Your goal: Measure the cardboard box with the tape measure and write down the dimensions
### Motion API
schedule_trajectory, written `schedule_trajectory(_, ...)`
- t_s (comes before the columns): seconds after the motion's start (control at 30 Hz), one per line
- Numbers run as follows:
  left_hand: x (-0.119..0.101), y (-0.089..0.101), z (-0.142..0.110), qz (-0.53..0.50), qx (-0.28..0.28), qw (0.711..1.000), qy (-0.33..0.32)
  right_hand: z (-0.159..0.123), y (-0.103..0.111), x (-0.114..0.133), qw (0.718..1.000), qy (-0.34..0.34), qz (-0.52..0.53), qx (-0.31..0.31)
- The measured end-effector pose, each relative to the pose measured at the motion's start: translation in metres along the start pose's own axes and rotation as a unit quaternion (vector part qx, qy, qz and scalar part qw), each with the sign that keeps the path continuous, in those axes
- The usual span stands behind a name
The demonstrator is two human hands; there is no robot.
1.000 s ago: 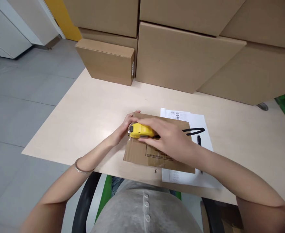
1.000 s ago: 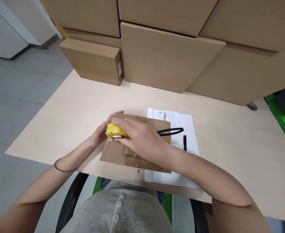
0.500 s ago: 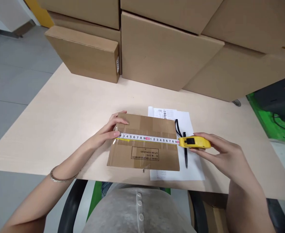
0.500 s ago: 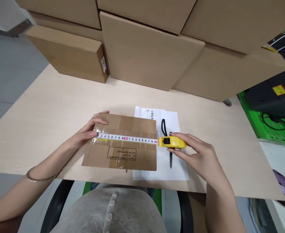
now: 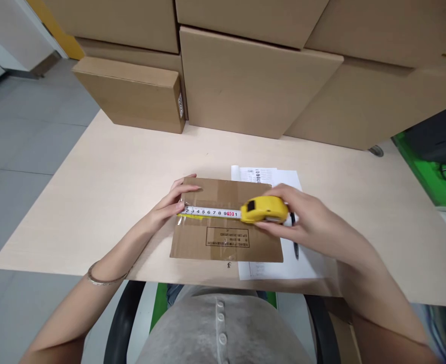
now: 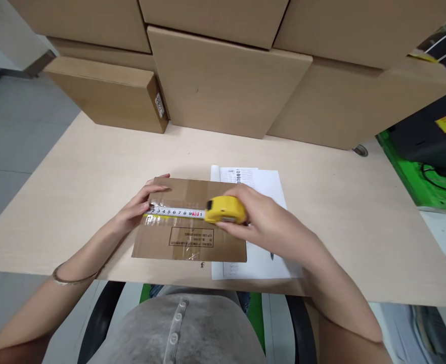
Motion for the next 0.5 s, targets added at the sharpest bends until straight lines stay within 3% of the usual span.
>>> schedule_trajectory(0.03, 0.000, -0.001, 0.000, 0.006, -0.003, 1.000, -0.006, 0.014, -0.006, 0.012, 1.000, 0.000, -0.015, 0.020)
schedule_trajectory(0.17, -0.004, -0.007, 0.000, -0.028, -0.034, 0.999, -0.022, 0.064, -0.035, 0.063, 0.989, 0.103, -0.082, 0.072)
schedule_trajectory(0.3, -0.006, -0.015, -0.001, -0.111, -0.051, 0.992, 0.015, 0.083, -0.051, 0.092, 0.971, 0.179, -0.134, 0.085)
schedule_trajectory(0.4, 0.000, -0.013, -0.001, -0.122, -0.091, 0.988, 0.033, 0.073, -0.041, 0.081, 0.986, 0.144, -0.069, 0.044)
schedule_trajectory(0.5, 0.013, -0.007, -0.003, -0.110, -0.198, 0.973, 0.051, 0.048, -0.014, 0.036, 0.991, 0.024, 0.081, -0.106)
Point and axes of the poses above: each hand's wrist, its own z-axis towards the middle knuckle, its own y-axis out of the back of the hand, x = y × z, the point moved 3 cm from there along z, towards the middle knuckle, and after that the axes turned 4 degrees about -z, right-handed, at the moved point
